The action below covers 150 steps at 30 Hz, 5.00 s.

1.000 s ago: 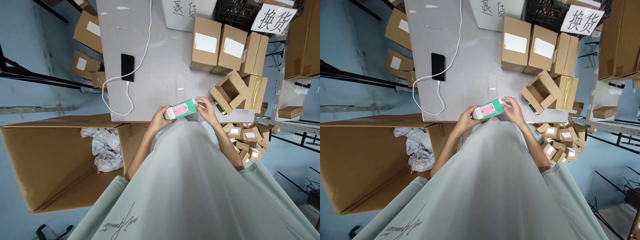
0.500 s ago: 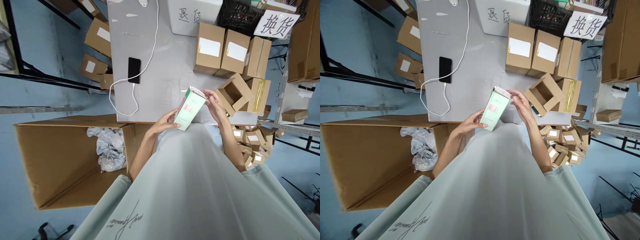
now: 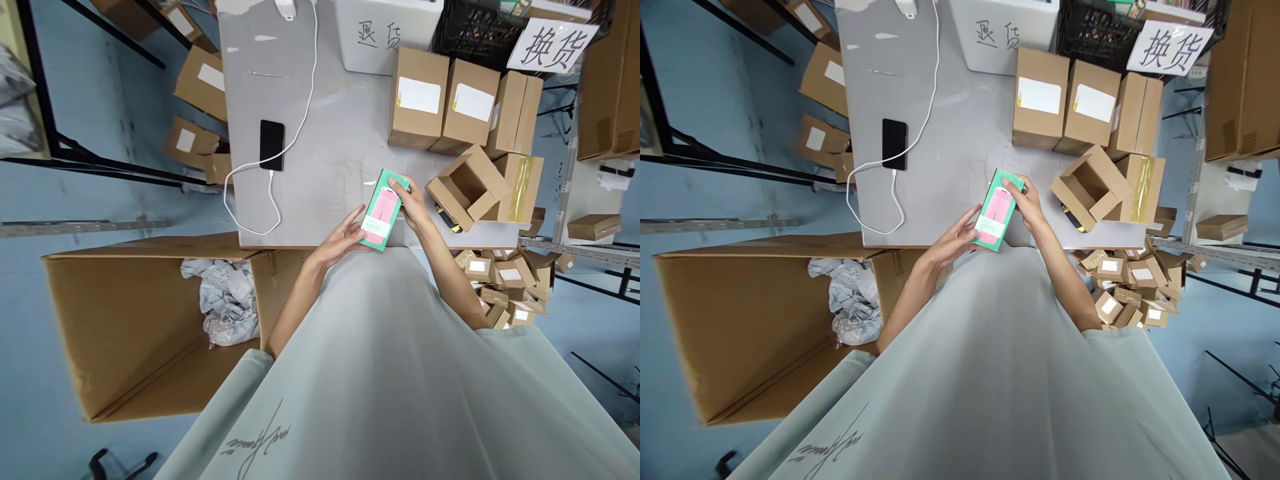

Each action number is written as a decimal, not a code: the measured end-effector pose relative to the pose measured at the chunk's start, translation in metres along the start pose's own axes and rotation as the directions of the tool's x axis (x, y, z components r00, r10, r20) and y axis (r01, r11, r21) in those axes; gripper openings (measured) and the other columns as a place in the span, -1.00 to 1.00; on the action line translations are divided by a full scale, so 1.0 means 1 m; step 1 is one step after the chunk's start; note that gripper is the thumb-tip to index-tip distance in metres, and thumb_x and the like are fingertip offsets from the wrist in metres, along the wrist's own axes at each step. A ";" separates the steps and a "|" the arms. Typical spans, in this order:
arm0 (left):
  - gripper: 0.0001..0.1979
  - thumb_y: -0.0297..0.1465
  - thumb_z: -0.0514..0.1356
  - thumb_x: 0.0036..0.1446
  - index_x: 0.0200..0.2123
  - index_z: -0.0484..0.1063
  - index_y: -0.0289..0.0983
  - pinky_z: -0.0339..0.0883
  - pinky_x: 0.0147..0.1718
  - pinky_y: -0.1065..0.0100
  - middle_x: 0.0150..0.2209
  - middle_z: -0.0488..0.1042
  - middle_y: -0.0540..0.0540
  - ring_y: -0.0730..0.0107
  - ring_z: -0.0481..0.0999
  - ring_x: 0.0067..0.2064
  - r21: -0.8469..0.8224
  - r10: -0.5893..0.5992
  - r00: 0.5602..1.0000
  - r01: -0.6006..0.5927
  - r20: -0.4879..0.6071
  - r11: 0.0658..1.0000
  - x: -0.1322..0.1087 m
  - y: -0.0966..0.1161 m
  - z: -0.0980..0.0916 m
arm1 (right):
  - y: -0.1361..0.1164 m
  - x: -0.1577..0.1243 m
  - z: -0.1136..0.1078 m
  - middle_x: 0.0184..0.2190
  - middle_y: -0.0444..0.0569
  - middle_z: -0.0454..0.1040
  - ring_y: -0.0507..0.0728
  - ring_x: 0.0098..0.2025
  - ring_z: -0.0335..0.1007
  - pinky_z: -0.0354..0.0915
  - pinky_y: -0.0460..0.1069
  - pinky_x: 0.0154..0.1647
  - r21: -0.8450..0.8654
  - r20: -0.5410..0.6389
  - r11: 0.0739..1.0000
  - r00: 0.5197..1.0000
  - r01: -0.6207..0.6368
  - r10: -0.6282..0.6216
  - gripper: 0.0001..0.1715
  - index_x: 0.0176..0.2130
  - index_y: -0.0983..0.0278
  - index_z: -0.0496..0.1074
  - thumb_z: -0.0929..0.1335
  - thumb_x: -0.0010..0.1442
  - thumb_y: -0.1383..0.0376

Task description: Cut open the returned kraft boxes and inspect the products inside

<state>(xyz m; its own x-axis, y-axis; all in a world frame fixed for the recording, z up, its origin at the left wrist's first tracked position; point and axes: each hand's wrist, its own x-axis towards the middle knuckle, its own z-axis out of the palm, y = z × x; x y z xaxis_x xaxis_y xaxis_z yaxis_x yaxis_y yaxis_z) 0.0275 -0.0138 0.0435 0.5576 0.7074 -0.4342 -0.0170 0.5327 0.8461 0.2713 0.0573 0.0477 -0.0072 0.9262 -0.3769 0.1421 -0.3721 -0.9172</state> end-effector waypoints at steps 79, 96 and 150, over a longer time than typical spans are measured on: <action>-0.09 -0.17 0.54 0.14 0.53 0.45 -0.16 0.75 0.02 0.08 0.26 0.72 -0.32 -0.02 0.81 0.07 -0.481 -0.096 0.992 0.124 0.082 0.868 -0.004 -0.004 -0.010 | -0.014 -0.030 -0.032 0.08 -0.05 0.70 0.23 0.13 0.66 0.66 0.17 0.14 0.268 0.076 0.963 0.996 0.028 -0.050 -0.09 0.31 -0.01 0.49 0.57 0.21 -0.38; 0.05 0.00 0.68 -0.01 0.50 0.40 0.05 0.67 0.17 -0.04 0.29 0.68 -0.23 -0.20 0.72 0.28 -0.104 -0.051 0.999 0.052 0.009 0.993 0.000 0.035 -0.032 | -0.016 -0.040 0.009 0.10 0.05 0.73 0.25 0.00 0.77 0.71 0.11 0.00 0.354 -0.251 0.935 0.966 0.029 0.065 0.00 0.32 0.07 0.56 0.75 0.00 -0.10; -0.12 0.30 0.41 0.20 0.26 0.67 -0.30 0.45 0.46 -0.28 0.38 0.62 -0.45 -0.42 0.59 0.44 0.512 0.066 0.990 0.006 -0.123 0.859 0.322 0.087 0.076 | 0.080 0.034 -0.356 0.38 0.34 0.63 0.49 0.42 0.59 0.42 0.41 0.56 0.066 -0.444 0.994 0.895 0.086 -0.048 0.07 0.25 0.23 0.66 0.51 0.20 -0.50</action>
<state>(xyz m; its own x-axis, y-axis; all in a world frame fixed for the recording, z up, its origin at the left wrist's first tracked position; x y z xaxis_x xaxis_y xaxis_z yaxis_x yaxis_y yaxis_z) 0.2685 0.2252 0.0008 0.4493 0.7925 -0.4124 0.4136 0.2246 0.8823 0.6349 0.0800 0.0072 0.4266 0.8730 -0.2361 0.0754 -0.2945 -0.9527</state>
